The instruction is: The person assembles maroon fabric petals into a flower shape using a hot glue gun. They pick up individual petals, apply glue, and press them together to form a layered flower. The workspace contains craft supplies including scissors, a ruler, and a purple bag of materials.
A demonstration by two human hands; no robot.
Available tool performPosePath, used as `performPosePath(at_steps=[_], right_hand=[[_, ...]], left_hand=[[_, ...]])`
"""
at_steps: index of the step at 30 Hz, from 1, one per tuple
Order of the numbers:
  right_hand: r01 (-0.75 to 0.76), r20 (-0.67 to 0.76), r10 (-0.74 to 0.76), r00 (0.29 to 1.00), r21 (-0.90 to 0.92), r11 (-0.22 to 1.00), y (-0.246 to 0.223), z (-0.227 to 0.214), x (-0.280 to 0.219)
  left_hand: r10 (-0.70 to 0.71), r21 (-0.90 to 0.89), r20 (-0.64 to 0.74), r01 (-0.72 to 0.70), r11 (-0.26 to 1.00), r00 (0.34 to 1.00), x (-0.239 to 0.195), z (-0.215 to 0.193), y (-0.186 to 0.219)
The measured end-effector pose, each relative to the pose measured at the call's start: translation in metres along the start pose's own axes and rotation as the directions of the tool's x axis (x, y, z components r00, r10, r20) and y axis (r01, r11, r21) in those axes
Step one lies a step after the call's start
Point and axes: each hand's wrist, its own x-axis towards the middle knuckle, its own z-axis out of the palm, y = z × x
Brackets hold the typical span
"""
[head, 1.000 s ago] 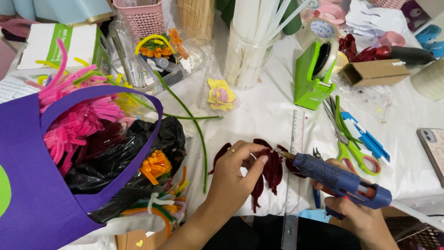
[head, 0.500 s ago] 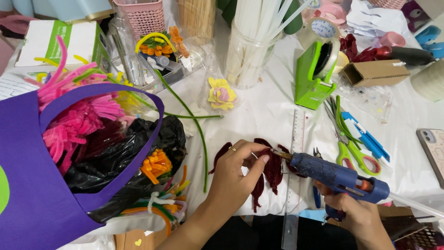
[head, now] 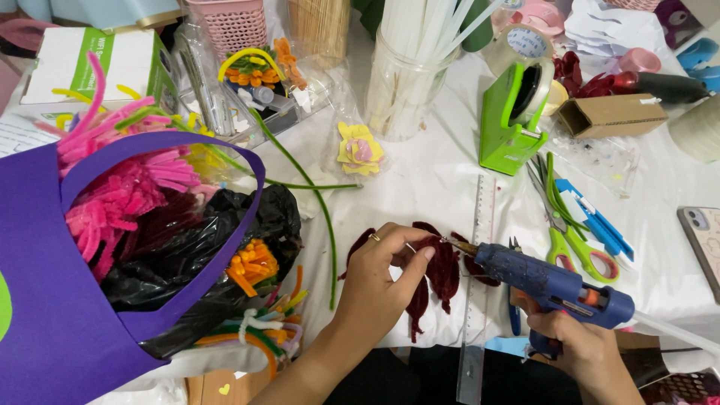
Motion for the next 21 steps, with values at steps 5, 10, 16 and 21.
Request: performPosePath(at_steps=[5, 10, 16, 21], right_hand=[[-0.328, 0.042, 0.326, 0.944, 0.206, 0.922, 0.02, 0.005, -0.037], [-0.053, 0.016, 0.052, 0.998, 0.037, 0.998, 0.021, 0.006, -0.034], [-0.694, 0.124, 0.784, 0.608, 0.563, 0.449, -0.011, 0.007, 0.002], [-0.654, 0.12, 0.747, 0.654, 0.587, 0.478, -0.012, 0.012, -0.005]], left_hand=[[-0.055, -0.002, 0.001, 0.055, 0.998, 0.999, 0.0, 0.0, 0.001], [-0.061, -0.001, -0.009, 0.061, 0.998, 0.998, 0.001, -0.001, 0.0], [-0.059, -0.021, -0.016, 0.059, 0.998, 0.998, 0.001, -0.001, 0.002], [-0.04, -0.02, -0.015, 0.04, 0.999, 0.999, 0.0, 0.0, 0.002]])
